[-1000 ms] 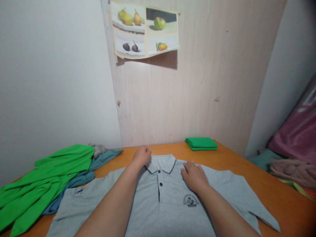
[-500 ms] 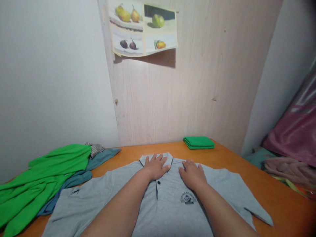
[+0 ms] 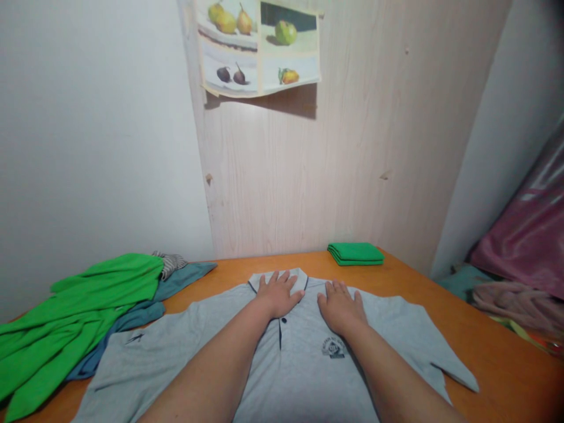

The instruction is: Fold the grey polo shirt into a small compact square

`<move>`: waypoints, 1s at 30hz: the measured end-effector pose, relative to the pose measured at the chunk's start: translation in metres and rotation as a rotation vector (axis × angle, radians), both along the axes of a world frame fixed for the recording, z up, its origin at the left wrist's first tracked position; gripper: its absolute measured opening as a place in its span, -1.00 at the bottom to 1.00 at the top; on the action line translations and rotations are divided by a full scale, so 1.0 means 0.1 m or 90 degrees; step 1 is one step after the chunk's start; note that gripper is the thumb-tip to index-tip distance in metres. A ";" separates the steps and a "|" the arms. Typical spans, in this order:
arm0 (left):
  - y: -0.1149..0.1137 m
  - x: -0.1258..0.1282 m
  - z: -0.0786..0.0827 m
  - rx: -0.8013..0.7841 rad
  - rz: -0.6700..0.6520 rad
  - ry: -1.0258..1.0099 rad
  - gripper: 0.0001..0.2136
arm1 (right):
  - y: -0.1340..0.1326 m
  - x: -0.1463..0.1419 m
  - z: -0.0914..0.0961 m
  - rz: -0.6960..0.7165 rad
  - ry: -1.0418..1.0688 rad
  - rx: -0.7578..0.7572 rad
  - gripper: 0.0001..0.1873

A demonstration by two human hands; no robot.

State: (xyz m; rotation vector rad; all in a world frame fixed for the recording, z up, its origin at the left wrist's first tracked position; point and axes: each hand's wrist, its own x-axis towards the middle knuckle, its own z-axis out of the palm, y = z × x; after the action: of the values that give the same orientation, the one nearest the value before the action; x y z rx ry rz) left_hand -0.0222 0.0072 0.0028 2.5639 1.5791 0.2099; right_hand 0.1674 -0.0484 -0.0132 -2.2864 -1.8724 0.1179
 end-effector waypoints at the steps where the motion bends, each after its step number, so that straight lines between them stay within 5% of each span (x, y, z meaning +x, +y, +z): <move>1: 0.02 0.00 0.00 0.000 0.002 0.000 -0.31 | 0.02 0.00 0.00 0.002 0.001 -0.001 -0.28; 20: 0.47 -0.02 0.00 0.006 0.011 0.009 -0.31 | 0.47 0.04 0.05 0.021 0.005 -0.022 -0.26; 30: 0.33 -0.04 -0.03 0.124 0.011 -0.038 -0.44 | 0.50 0.06 0.01 0.026 -0.005 -0.016 -0.27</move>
State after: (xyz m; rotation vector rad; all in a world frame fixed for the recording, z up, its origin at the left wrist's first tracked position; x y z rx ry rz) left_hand -0.0263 0.0407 0.0002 2.6583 1.6349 0.4586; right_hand 0.1739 0.0013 -0.0120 -2.2695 -1.9318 0.1403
